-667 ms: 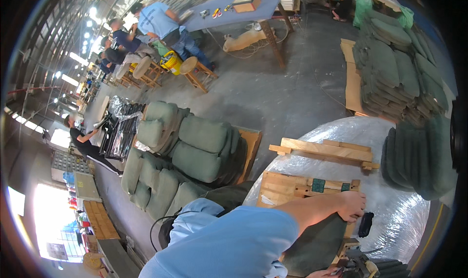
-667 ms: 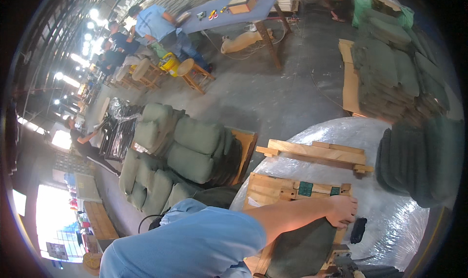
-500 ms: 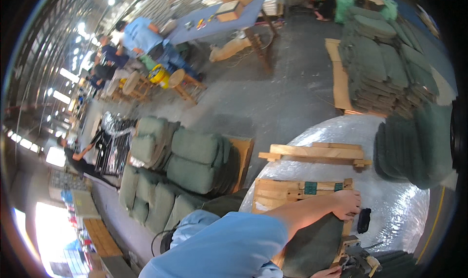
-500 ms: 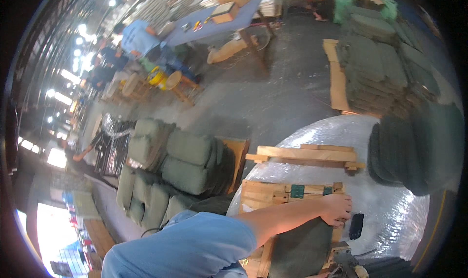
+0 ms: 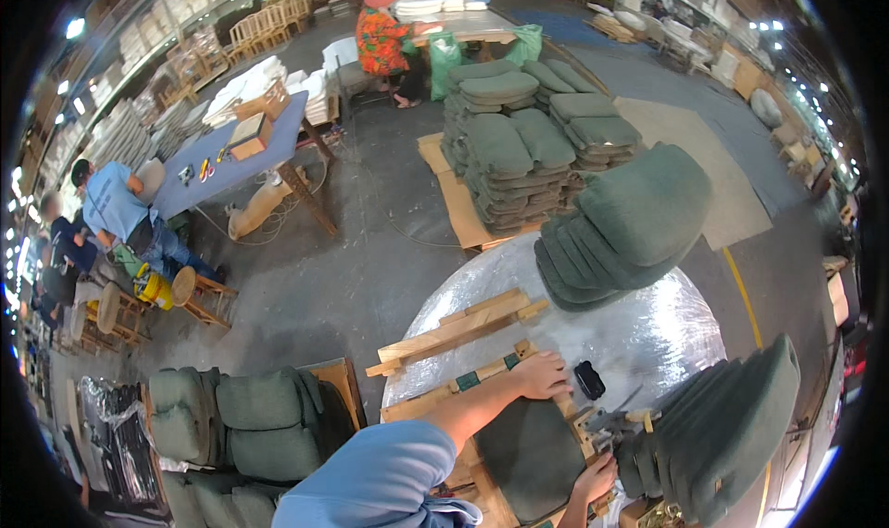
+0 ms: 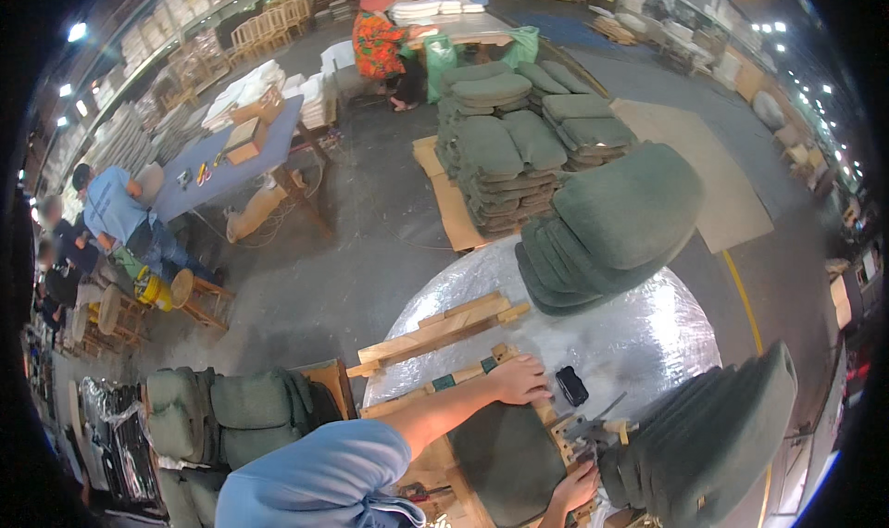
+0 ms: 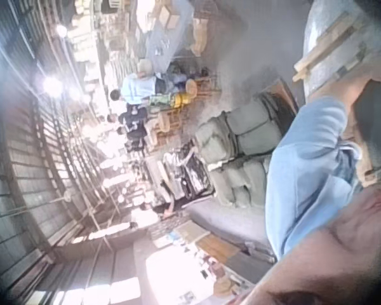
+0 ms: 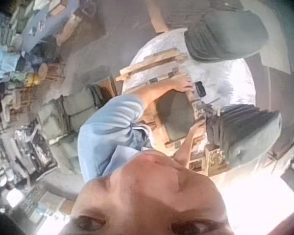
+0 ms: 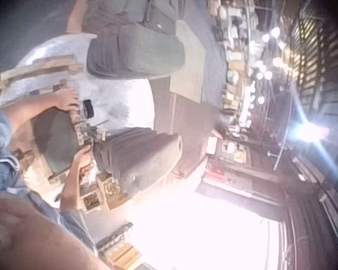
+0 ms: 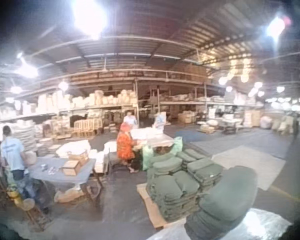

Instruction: The person places green fabric cushions into a wooden jig, aligns them, and uses a pneumatic drill to fasten metal clips at the corners. They then remove the finished cushion and repeat the process with another cushion.

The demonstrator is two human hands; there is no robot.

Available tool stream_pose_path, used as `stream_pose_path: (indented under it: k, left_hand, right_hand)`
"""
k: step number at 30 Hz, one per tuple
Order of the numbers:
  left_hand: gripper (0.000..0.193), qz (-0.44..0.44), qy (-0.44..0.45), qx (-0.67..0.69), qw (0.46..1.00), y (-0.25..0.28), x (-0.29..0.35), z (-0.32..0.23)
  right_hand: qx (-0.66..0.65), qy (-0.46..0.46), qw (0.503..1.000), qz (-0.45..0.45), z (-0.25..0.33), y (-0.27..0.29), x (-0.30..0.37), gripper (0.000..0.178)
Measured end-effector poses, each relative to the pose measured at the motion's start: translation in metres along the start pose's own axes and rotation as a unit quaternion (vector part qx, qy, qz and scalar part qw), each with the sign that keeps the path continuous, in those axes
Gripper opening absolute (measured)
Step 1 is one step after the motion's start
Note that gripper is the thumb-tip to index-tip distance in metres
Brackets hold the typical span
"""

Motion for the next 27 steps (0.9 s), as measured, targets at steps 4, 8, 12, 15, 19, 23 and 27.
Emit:
stream_pose_path:
  k: [4, 8, 12, 15, 19, 23, 27]
  left_hand:
    - [0.052, -0.045, -0.071, 0.019, 0.996, 0.004, 0.037, -0.02]
    - [0.079, 0.081, -0.112, 0.0, 0.99, -0.012, 0.084, -0.036]
    - [0.083, 0.114, -0.095, -0.014, 0.989, -0.003, 0.086, -0.045]
    - [0.082, 0.099, -0.086, 0.012, 0.991, -0.004, 0.094, -0.042]
    - [0.077, 0.1, -0.084, -0.011, 0.991, -0.01, 0.09, -0.036]
    - [0.07, 0.079, -0.091, -0.012, 0.993, -0.013, 0.08, -0.04]
    - [0.061, 0.033, -0.082, -0.007, 0.996, -0.01, 0.058, -0.019]
  right_hand:
    - [0.021, 0.014, 0.998, 0.064, 0.01, 0.02, 0.037, 0.044]
    - [0.145, 0.087, 0.984, 0.058, 0.008, 0.029, 0.113, 0.056]
    - [0.134, 0.028, 0.981, 0.14, 0.034, 0.047, 0.117, 0.062]
    - [0.162, 0.11, 0.979, 0.052, 0.033, 0.039, 0.122, 0.056]
    - [0.086, 0.121, 0.986, 0.076, 0.041, 0.06, 0.118, 0.066]
    - [0.175, 0.14, 0.974, 0.036, 0.049, 0.079, 0.117, 0.064]
    - [0.073, 0.103, 0.99, 0.057, 0.044, 0.069, 0.071, 0.046]
Point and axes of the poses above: each hand's wrist, its own x-axis away from the middle knuckle, its own y-axis out of the back of the hand, z = x × y, the point moved 5 cm from there along -x, towards the middle knuckle, and after that the axes turned 8 degrees about z, right-handed, at the moved point
